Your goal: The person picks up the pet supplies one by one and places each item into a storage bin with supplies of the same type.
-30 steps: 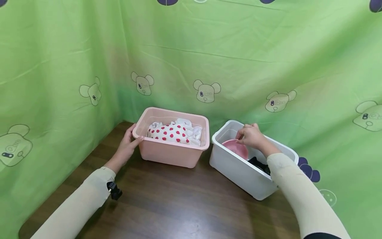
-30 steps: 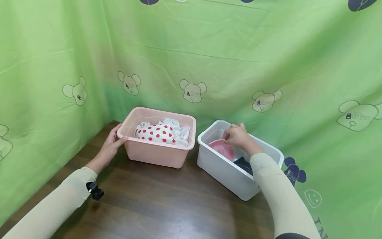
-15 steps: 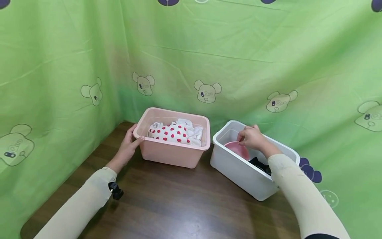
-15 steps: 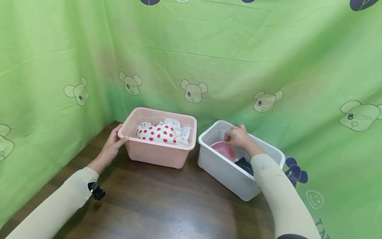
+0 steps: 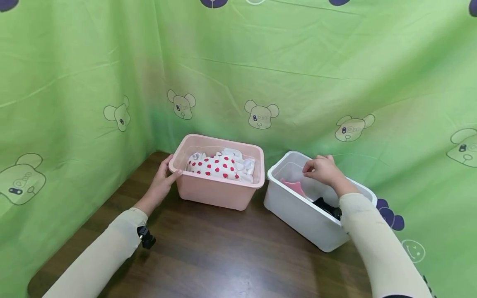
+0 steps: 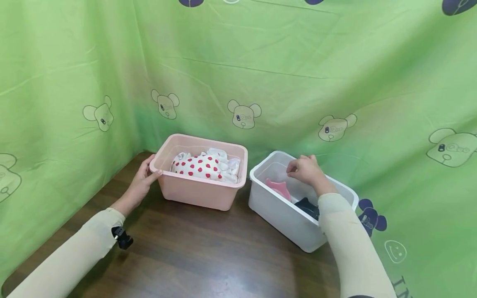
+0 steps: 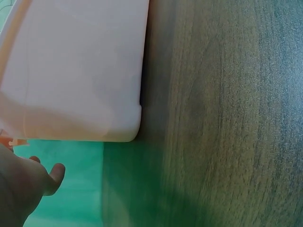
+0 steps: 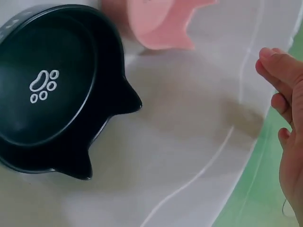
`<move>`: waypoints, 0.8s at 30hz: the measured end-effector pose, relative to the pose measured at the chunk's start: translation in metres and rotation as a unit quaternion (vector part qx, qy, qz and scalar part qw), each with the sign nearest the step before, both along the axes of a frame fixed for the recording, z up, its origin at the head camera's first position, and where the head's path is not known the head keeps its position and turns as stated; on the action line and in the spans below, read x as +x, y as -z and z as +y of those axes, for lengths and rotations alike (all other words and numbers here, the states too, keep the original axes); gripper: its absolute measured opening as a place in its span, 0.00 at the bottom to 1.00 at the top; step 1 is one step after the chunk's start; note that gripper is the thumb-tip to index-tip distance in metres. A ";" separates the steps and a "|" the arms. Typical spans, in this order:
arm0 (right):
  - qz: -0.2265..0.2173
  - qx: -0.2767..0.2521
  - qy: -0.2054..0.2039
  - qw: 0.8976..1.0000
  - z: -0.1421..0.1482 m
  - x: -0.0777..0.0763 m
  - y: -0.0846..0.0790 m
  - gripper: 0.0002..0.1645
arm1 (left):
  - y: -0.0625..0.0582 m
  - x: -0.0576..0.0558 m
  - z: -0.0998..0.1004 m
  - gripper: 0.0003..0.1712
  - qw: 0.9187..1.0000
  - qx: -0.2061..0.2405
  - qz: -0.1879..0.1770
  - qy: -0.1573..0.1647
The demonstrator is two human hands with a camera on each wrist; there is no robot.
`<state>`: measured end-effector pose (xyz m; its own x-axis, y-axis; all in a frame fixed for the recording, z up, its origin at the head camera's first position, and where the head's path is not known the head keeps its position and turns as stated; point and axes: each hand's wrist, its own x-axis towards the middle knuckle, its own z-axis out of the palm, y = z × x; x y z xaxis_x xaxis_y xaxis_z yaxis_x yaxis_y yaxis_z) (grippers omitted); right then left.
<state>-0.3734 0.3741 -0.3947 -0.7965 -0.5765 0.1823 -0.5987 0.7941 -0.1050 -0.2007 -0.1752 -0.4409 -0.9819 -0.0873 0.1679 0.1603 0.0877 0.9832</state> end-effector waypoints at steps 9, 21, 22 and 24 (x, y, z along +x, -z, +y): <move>0.036 -0.064 0.049 0.996 0.014 0.016 -0.040 0.03 | -0.007 0.003 0.004 0.43 1.000 0.010 -0.003 0.003; 0.055 -0.107 0.058 0.991 0.024 0.040 -0.077 0.05 | 0.000 -0.004 0.006 0.44 1.000 0.015 -0.017 -0.020; 0.055 -0.109 0.058 0.991 0.024 0.043 -0.079 0.05 | 0.000 -0.003 0.005 0.44 1.000 0.014 -0.017 -0.022; 0.055 -0.120 0.062 0.989 0.025 0.049 -0.083 0.05 | -0.002 -0.001 0.004 0.44 1.000 0.010 -0.019 -0.023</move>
